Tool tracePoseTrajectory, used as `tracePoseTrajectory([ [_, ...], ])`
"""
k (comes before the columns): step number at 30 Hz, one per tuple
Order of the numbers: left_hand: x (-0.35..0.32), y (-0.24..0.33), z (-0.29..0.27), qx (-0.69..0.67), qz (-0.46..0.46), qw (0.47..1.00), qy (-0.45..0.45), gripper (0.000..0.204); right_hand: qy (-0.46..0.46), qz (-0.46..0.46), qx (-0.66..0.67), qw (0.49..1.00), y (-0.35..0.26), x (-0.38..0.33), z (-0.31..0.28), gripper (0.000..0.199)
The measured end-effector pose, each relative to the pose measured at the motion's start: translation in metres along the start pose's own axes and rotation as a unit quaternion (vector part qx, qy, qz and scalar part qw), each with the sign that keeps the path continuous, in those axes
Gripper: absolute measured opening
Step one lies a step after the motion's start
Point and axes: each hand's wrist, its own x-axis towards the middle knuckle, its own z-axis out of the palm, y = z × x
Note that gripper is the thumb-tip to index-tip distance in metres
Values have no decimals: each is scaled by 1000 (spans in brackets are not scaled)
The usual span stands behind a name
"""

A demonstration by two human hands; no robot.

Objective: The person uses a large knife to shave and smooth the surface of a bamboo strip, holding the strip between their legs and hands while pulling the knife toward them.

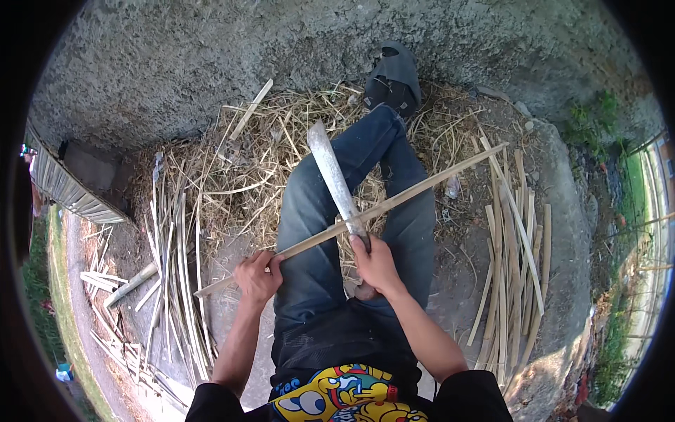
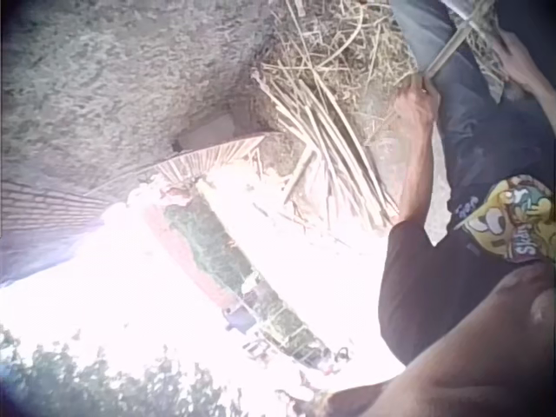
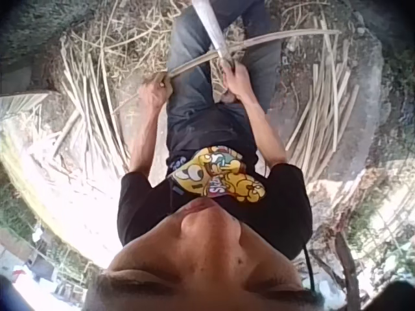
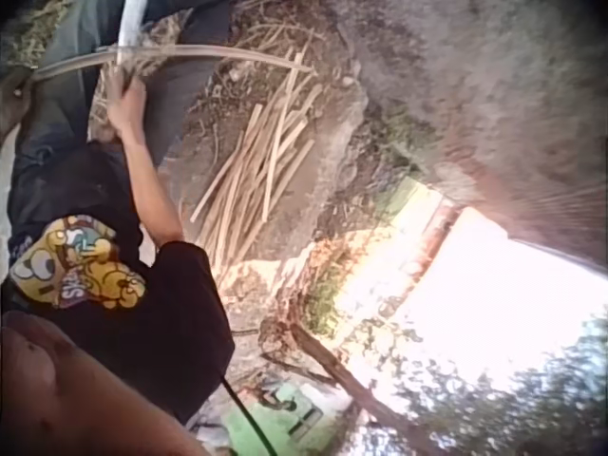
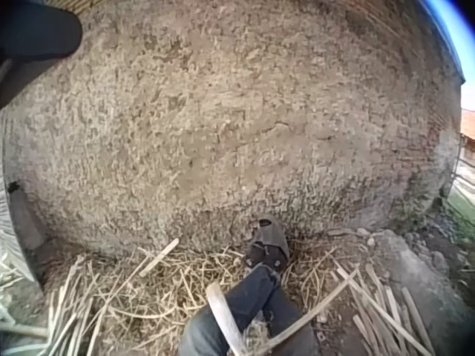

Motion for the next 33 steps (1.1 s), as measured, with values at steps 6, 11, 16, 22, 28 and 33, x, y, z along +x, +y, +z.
tracePoseTrajectory([
  [6, -4, 6, -16, -51, -47, 998, 6, 16, -56, 38, 248, 966, 1, -12, 6, 36],
  [11, 37, -10, -26, -108, -94, 985, 97, 21, -104, -77, 435, 891, -52, -23, -19, 42],
  [16, 103, -7, -83, -356, -244, 850, 302, 26, -9, -230, 404, 885, -77, -30, -22, 29],
  [22, 138, 45, -117, -470, -96, 813, 329, 22, -91, -283, 294, 908, -59, -39, -7, 13],
  [28, 97, 116, -30, -656, -242, 695, 170, 23, -73, -276, 287, 915, -50, -34, 21, 23],
  [33, 57, 128, 33, -706, -355, 611, 47, 26, 50, -271, 271, 922, -42, -5, 15, 26],
])
